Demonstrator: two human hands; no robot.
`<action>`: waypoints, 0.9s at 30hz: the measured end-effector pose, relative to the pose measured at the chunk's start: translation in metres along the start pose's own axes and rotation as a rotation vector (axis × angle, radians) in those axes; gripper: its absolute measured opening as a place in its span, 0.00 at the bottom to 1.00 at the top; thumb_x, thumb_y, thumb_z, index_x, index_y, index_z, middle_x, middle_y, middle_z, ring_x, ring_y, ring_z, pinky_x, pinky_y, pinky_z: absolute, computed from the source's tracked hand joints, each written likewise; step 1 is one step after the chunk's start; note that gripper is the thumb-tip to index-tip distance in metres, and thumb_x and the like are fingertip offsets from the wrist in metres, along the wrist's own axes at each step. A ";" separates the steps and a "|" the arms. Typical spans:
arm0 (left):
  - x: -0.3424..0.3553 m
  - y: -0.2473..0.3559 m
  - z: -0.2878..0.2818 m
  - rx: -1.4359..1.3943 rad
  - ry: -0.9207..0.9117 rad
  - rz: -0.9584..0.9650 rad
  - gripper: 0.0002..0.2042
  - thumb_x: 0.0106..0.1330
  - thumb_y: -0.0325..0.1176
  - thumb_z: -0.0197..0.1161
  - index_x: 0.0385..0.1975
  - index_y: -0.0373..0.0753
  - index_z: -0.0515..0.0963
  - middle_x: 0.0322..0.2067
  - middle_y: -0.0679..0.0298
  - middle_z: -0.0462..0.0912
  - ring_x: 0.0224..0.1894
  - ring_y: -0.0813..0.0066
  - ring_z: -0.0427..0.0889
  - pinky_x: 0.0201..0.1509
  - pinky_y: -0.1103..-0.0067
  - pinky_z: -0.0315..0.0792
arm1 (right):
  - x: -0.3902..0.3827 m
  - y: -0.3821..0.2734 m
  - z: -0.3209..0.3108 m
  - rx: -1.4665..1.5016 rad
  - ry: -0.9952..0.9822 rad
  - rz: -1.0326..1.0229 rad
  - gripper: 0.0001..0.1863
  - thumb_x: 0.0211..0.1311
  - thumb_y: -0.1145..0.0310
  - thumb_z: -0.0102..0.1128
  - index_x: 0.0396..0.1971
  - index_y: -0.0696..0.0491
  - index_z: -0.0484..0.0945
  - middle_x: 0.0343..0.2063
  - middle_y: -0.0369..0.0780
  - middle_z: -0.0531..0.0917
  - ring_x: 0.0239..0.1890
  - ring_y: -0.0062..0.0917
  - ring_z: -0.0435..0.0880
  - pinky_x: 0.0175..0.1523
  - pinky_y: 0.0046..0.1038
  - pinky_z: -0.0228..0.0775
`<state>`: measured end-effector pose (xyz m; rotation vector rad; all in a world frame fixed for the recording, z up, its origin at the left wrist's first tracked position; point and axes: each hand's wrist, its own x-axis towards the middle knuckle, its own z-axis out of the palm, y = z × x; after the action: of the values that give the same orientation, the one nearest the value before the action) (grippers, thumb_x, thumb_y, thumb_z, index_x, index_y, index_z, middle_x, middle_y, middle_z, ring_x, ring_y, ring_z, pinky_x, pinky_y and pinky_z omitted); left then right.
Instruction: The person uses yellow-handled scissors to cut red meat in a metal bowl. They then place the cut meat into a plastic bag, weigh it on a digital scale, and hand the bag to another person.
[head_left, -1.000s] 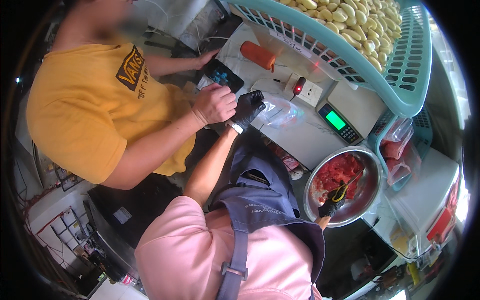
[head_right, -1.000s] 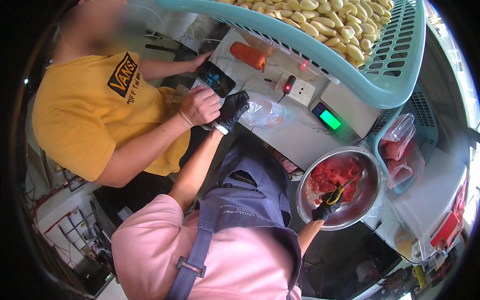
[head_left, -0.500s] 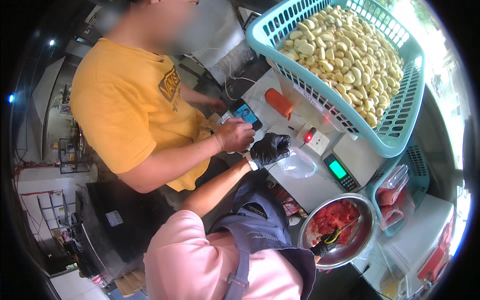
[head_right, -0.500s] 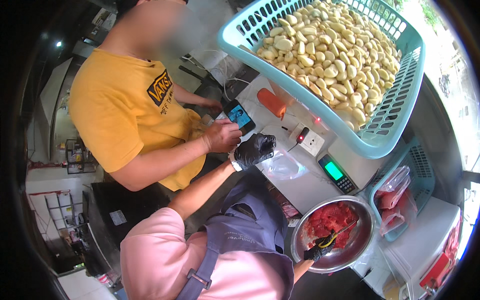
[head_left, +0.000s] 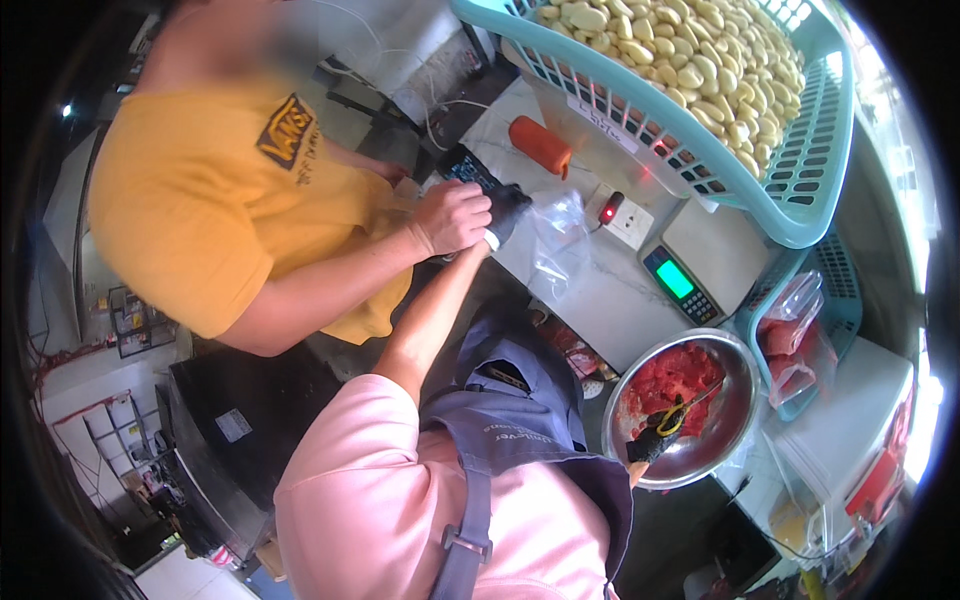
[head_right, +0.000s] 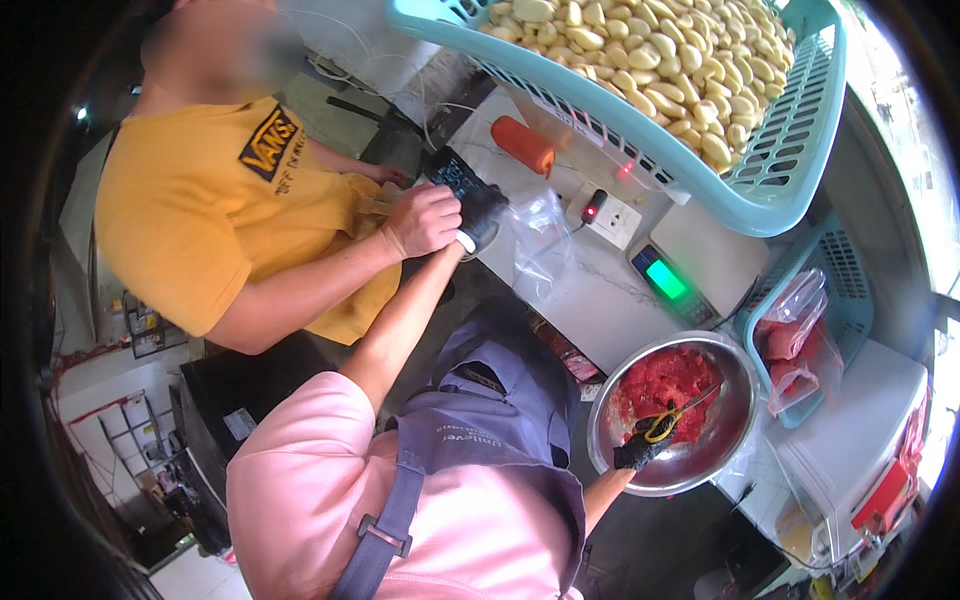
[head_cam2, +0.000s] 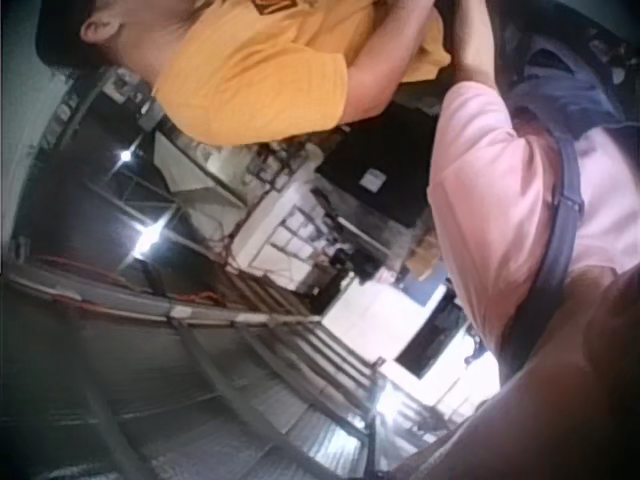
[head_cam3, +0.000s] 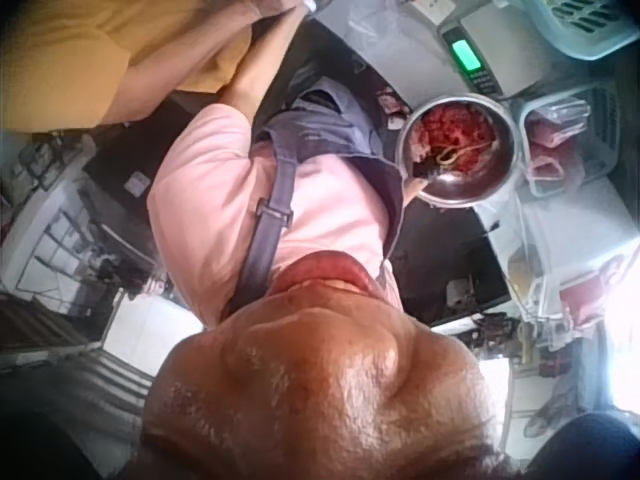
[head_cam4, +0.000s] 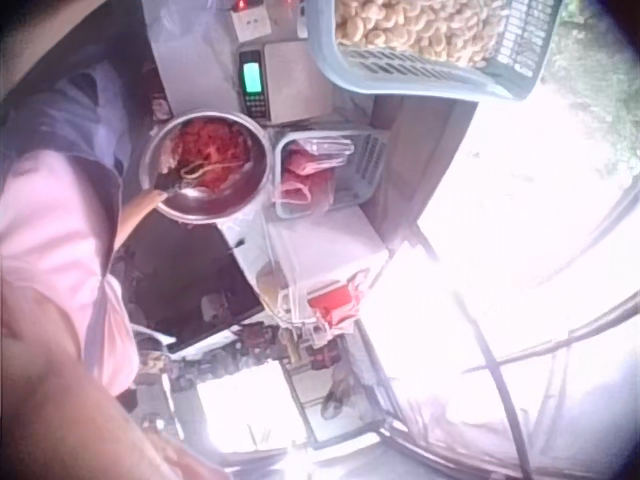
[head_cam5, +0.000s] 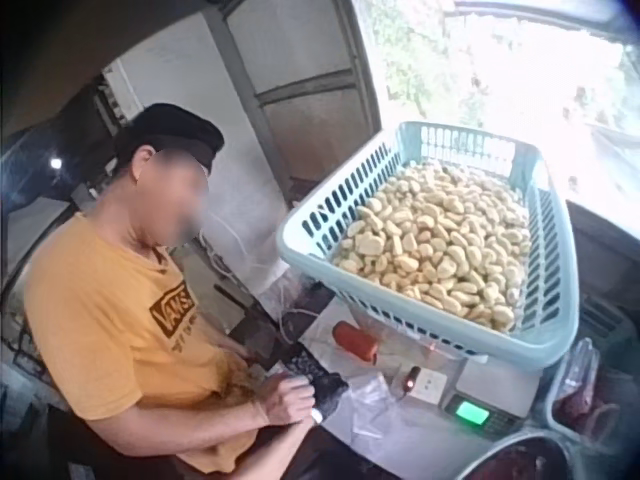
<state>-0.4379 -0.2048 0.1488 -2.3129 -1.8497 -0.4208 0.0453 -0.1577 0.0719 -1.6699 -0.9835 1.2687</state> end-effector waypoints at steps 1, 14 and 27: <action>0.003 -0.005 -0.026 0.064 0.019 0.126 0.06 0.42 0.34 0.54 0.13 0.44 0.65 0.17 0.66 0.66 0.24 0.72 0.69 0.25 0.77 0.63 | -0.001 0.009 -0.009 -0.040 -0.020 -0.038 0.18 0.63 0.61 0.41 0.48 0.55 0.69 0.14 0.28 0.65 0.16 0.11 0.63 0.21 0.15 0.53; -0.019 -0.013 -0.018 -0.063 0.067 0.105 0.07 0.35 0.32 0.54 0.09 0.44 0.62 0.18 0.69 0.62 0.24 0.75 0.67 0.24 0.80 0.62 | 0.011 0.064 -0.029 -0.053 0.031 -0.027 0.15 0.62 0.60 0.42 0.42 0.53 0.71 0.15 0.29 0.67 0.15 0.13 0.65 0.20 0.16 0.55; -0.011 -0.010 -0.026 0.023 0.012 0.164 0.07 0.37 0.32 0.54 0.11 0.41 0.63 0.20 0.67 0.65 0.27 0.75 0.69 0.28 0.80 0.65 | 0.004 0.046 -0.028 -0.070 -0.027 -0.112 0.19 0.62 0.61 0.42 0.48 0.55 0.69 0.15 0.28 0.66 0.16 0.11 0.62 0.20 0.14 0.51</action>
<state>-0.4529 -0.2208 0.1696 -2.4167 -1.6342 -0.3879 0.0786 -0.1753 0.0329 -1.6304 -1.1332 1.1984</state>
